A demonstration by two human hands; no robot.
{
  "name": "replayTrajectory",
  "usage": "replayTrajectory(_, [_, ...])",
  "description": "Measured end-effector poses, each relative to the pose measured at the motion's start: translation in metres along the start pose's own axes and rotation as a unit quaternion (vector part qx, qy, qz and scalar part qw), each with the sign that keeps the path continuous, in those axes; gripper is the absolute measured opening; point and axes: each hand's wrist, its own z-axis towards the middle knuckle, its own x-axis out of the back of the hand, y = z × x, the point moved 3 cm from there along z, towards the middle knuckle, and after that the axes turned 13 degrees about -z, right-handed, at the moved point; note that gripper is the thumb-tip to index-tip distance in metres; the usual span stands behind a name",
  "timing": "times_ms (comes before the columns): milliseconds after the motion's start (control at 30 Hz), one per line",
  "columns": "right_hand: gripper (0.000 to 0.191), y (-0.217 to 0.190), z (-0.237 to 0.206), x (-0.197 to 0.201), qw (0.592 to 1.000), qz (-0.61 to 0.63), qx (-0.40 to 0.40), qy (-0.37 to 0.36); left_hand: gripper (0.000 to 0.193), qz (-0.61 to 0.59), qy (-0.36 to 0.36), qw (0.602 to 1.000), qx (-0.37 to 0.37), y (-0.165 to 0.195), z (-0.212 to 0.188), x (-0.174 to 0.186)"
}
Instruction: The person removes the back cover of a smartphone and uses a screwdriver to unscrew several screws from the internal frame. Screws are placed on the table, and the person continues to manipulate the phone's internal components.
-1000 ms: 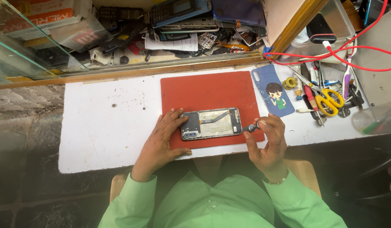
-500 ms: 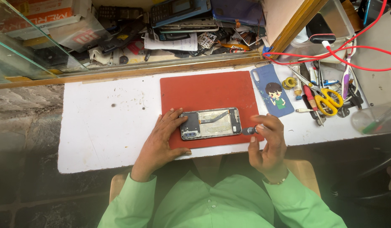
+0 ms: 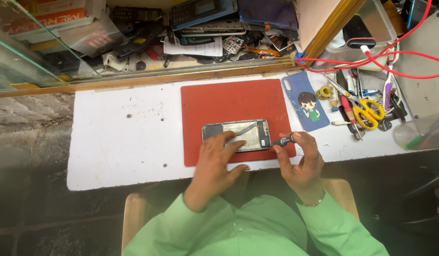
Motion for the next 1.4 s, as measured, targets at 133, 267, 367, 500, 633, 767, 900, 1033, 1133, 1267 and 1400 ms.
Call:
replayTrajectory(133, [0.057,0.000,-0.007,0.001,0.996,0.077,-0.041,-0.024,0.049,-0.023,0.001,1.000,0.002,0.009,0.012,-0.021])
replayTrajectory(267, [0.057,0.002,-0.011,0.002,0.995,0.091,-0.041,-0.009,0.042,-0.017,0.014,1.000,-0.013,0.012,0.021,-0.034])
replayTrajectory(367, [0.058,0.005,-0.012,0.002,0.993,0.108,-0.048,0.001,0.036,-0.024,0.031,0.999,-0.017,0.011,0.023,-0.042])
replayTrajectory(500, [0.059,0.005,-0.014,0.004,0.990,0.123,-0.064,0.008,0.027,-0.019,0.014,1.000,0.000,0.008,0.028,-0.051])
replayTrajectory(633, [0.059,0.005,-0.014,0.006,0.988,0.131,-0.079,0.021,0.022,-0.025,0.029,0.999,-0.020,0.010,0.033,-0.056])
replayTrajectory(767, [0.059,0.004,-0.011,0.010,0.985,0.151,-0.081,0.028,0.007,-0.037,0.035,0.999,-0.015,0.009,0.034,-0.058])
replayTrajectory(900, [0.059,0.006,-0.009,0.013,0.982,0.157,-0.094,0.054,0.006,-0.042,0.062,0.997,-0.026,0.002,0.033,-0.048])
replayTrajectory(1033, [0.061,0.014,-0.007,0.014,0.985,0.125,-0.094,0.070,0.003,-0.038,0.170,0.984,0.029,-0.030,0.030,0.007])
replayTrajectory(1133, [0.061,0.019,-0.008,0.008,0.986,0.132,-0.092,0.043,0.009,0.008,0.239,0.967,0.086,-0.060,0.023,0.061])
replayTrajectory(1267, [0.060,0.024,-0.009,0.000,0.986,0.129,-0.095,0.037,0.011,0.093,0.246,0.942,0.208,-0.088,0.017,0.101])
replayTrajectory(1400, [0.060,0.027,-0.008,-0.004,0.987,0.126,-0.088,0.036,0.013,0.088,0.252,0.942,0.202,-0.095,0.020,0.112])
